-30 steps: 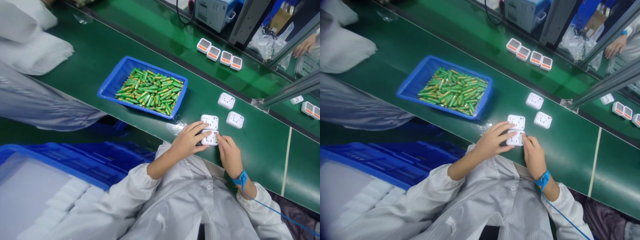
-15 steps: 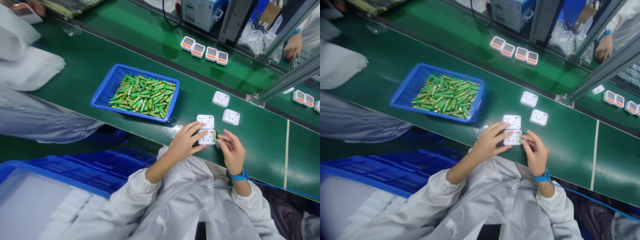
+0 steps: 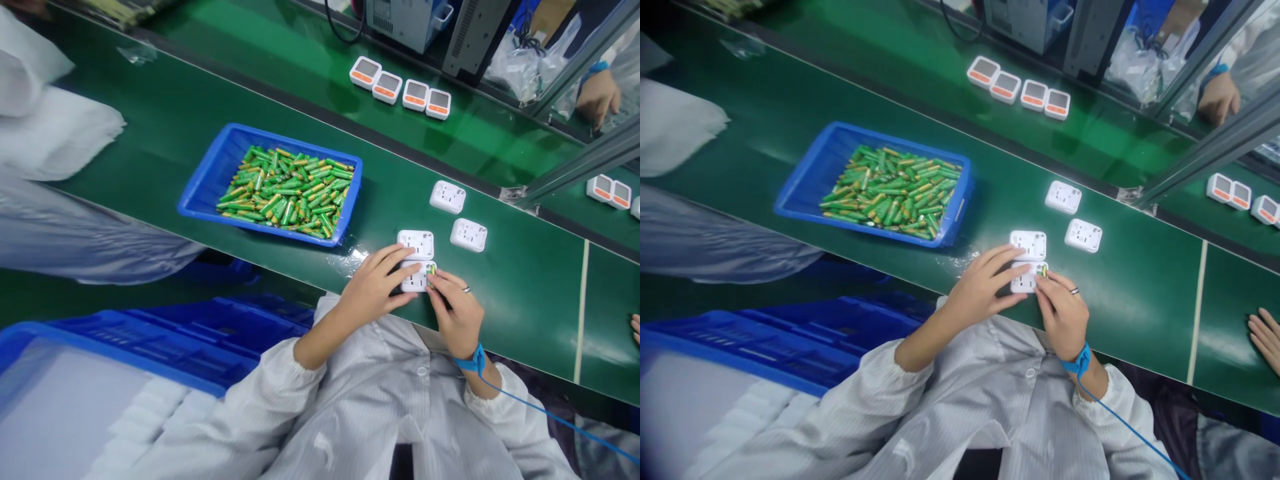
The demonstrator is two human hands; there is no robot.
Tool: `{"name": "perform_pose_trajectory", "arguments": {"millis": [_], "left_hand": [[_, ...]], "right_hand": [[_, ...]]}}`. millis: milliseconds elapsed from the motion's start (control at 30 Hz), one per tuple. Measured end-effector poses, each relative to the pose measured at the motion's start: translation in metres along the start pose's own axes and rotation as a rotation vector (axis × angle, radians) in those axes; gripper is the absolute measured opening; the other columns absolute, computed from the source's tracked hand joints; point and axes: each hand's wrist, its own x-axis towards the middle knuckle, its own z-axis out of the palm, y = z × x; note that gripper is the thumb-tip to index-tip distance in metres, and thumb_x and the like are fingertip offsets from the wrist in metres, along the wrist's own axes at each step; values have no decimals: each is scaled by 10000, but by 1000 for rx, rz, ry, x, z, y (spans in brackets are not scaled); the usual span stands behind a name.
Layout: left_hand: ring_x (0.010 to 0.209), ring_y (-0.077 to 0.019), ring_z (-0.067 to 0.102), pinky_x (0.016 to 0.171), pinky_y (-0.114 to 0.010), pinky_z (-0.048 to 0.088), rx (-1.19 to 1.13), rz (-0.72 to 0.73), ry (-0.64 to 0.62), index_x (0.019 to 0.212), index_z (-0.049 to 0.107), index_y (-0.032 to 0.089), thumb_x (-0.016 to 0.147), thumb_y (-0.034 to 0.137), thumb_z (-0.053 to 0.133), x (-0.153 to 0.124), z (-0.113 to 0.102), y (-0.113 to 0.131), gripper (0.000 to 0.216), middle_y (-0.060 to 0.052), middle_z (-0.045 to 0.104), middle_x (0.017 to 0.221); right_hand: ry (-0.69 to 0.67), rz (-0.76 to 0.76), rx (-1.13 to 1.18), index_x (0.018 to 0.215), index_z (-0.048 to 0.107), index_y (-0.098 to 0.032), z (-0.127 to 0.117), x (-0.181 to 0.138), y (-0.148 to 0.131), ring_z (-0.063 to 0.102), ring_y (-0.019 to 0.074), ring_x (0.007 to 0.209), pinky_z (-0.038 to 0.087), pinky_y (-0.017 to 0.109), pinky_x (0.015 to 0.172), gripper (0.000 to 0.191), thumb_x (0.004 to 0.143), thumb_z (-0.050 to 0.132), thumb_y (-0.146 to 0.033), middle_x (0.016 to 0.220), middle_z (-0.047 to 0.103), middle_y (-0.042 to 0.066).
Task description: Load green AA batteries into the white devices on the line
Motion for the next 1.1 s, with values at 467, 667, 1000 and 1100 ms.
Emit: {"name": "perform_pose_trajectory", "arguments": {"millis": [467,667,1000,1100], "left_hand": [[1573,-360,523,1253,-602,528,-29,-2,-23,1519,655,258,1063,342,757,0,-1,-1,475,-140,610,1647],[1407,-383,588,1168,-625,563,45,-50,14,1488,686,273,1010,356,828,-4,2,0,505,-163,637,1553],[1331,-309,619,1123,-506,597,1,114,16,1373,685,225,1074,248,730,-7,-1,0,303,-145,703,1447],[1300,-284,639,1107,-486,604,68,179,51,1316,702,255,1085,212,708,-13,2,-1,235,-118,723,1381]], "right_hand": [[-266,52,-11,1731,518,-334,0,-15,3,517,319,1622,609,550,1224,609,1140,533,-191,1610,693,46],[-68,236,133,1649,609,-292,-3,-8,3,649,322,1469,647,535,1124,513,1137,592,-322,1641,651,128],[-76,303,154,1526,709,-242,6,1,9,599,346,1400,658,454,923,500,1079,698,-465,1416,763,157],[-131,310,198,1547,707,-257,3,4,14,702,314,1243,649,446,962,596,993,817,-444,1318,793,139]]}}
